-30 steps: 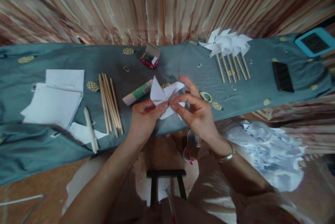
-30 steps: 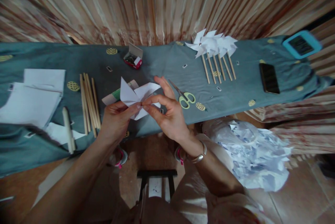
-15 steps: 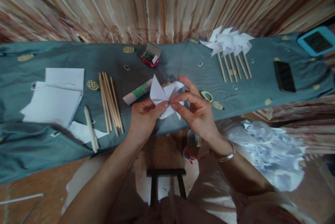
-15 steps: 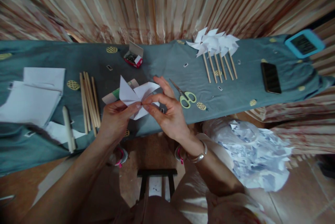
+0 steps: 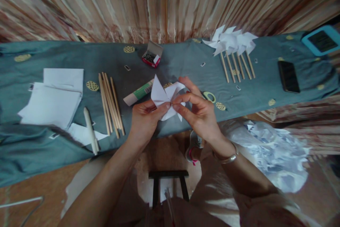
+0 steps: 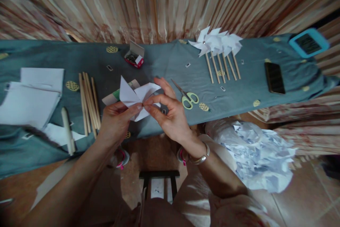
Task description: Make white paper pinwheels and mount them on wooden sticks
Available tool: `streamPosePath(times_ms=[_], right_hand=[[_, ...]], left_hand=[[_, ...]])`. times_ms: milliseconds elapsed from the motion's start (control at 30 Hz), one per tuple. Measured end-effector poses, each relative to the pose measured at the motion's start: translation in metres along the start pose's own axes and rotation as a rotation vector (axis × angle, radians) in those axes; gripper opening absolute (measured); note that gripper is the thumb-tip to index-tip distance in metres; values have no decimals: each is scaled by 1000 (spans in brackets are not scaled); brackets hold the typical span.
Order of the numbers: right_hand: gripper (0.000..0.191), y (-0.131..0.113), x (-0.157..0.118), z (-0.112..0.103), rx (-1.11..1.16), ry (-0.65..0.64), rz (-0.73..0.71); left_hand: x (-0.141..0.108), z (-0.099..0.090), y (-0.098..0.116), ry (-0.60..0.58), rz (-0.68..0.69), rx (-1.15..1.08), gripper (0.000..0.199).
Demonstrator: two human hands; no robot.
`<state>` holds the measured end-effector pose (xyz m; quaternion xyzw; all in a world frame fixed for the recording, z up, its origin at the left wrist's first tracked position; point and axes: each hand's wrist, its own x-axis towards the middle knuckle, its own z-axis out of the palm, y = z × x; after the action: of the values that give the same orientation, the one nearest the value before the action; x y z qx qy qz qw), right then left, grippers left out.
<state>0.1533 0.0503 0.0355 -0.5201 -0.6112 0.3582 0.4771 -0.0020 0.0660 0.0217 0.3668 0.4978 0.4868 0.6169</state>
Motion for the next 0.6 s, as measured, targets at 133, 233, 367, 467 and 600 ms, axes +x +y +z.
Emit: streamPosePath(times_ms=[133, 233, 367, 467, 600], right_hand=[[2, 1, 0, 0, 20, 4, 18], [3, 1, 0, 1, 32, 2, 31], [5, 0, -1, 1, 58, -2, 36], [6, -2, 0, -1, 60, 7, 39], [6, 2, 4, -8, 111, 92, 71]], left_hand=[[0, 1, 1, 8, 18, 7, 19], [-1, 1, 1, 8, 27, 16, 19], [0, 0, -1, 11, 16, 15, 22], [1, 0, -3, 14, -7, -22, 22], [4, 0, -2, 49, -20, -61, 18]])
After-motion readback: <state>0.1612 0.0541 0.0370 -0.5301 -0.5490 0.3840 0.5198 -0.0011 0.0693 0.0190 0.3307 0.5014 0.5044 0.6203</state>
